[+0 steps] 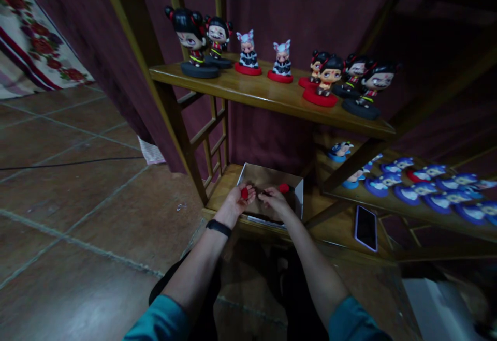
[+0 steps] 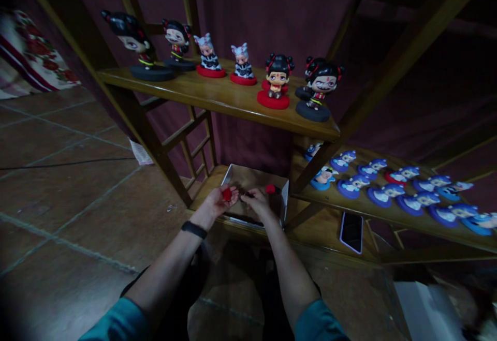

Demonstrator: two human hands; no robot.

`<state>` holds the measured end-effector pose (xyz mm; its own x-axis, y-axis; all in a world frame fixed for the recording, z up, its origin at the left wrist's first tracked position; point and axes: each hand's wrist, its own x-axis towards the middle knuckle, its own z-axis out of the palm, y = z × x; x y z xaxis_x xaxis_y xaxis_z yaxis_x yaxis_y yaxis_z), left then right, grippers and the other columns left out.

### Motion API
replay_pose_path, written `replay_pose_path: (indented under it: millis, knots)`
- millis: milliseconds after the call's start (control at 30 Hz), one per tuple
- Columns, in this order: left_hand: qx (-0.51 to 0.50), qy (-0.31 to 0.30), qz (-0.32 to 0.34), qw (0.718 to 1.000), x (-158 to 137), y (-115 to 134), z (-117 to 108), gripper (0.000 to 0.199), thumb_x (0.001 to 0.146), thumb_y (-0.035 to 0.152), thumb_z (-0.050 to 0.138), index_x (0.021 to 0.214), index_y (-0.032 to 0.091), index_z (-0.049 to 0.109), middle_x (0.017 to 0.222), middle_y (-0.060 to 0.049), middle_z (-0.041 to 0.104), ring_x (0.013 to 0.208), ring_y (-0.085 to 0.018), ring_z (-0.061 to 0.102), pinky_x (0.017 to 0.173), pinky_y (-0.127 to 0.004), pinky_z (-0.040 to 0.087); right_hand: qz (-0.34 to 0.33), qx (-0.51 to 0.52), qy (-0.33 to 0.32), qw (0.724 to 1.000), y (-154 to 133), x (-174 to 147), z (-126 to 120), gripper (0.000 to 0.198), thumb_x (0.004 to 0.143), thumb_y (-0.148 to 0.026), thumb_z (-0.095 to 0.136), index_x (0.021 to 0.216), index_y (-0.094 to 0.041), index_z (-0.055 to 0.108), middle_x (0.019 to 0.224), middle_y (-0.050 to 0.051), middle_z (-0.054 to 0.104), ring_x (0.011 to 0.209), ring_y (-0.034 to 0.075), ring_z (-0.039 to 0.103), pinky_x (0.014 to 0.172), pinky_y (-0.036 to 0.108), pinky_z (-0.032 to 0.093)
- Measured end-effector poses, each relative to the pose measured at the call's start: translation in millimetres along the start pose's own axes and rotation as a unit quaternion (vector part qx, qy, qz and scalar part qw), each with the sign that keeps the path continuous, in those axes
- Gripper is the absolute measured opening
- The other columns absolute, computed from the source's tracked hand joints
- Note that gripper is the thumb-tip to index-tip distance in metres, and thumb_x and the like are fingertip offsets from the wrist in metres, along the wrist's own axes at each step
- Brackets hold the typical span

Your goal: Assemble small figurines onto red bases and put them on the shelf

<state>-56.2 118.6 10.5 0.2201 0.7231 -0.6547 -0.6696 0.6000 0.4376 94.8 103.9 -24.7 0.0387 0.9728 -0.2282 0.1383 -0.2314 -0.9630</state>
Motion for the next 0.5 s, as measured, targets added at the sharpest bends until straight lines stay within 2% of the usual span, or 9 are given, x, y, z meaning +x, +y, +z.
replay_pose_path:
  millis: [100, 200, 333, 500]
  knots:
    - [-0.007, 0.0, 0.008, 1.0, 1.2, -1.9, -0.1, 0.025, 0.09, 0.024, 0.035, 0.08, 0.012, 0.055, 0.068, -0.007, 0.061, 0.058, -0.013, 0.06, 0.053, -0.024, 0.052, 0.007, 0.138, -0.026, 0.99, -11.0, -6.2, -0.8, 0.041, 0.055, -0.037, 0.073, 0.087, -0.02, 0.054, 0.069, -0.004, 0.057, 0.053, 0.008, 0.051, 0.046, 0.021, 0.04]
    - [0.0, -0.028, 0.008, 1.0, 1.3, -4.9, 0.8, 0.026, 0.09, 0.023, 0.035, 0.081, 0.011, 0.055, 0.069, -0.009, 0.061, 0.058, -0.014, 0.061, 0.052, -0.025, 0.052, 0.001, 0.212, -0.063, 0.975, -21.8, -13.9, 0.6, 0.042, 0.054, -0.034, 0.074, 0.089, -0.02, 0.057, 0.074, -0.002, 0.059, 0.058, 0.009, 0.054, 0.053, 0.023, 0.044]
    - [0.0, -0.055, 0.007, 0.998, 1.8, -8.0, 2.1, 0.025, 0.089, 0.023, 0.036, 0.081, 0.01, 0.056, 0.07, -0.01, 0.062, 0.059, -0.015, 0.061, 0.054, -0.027, 0.052, -0.015, 0.22, -0.068, 0.973, -27.5, -17.0, 1.7, 0.034, 0.056, -0.029, 0.072, 0.088, -0.019, 0.062, 0.083, 0.001, 0.064, 0.071, 0.013, 0.06, 0.07, 0.029, 0.048]
    - [-0.009, -0.06, 0.009, 0.998, 2.9, -8.4, 2.1, 0.023, 0.088, 0.022, 0.038, 0.082, 0.011, 0.056, 0.071, -0.01, 0.062, 0.06, -0.014, 0.061, 0.061, -0.03, 0.054, -0.032, 0.197, -0.049, 0.979, -25.4, -13.3, 0.4, 0.037, 0.059, -0.03, 0.07, 0.093, -0.019, 0.064, 0.094, 0.004, 0.066, 0.088, 0.017, 0.061, 0.083, 0.033, 0.047]
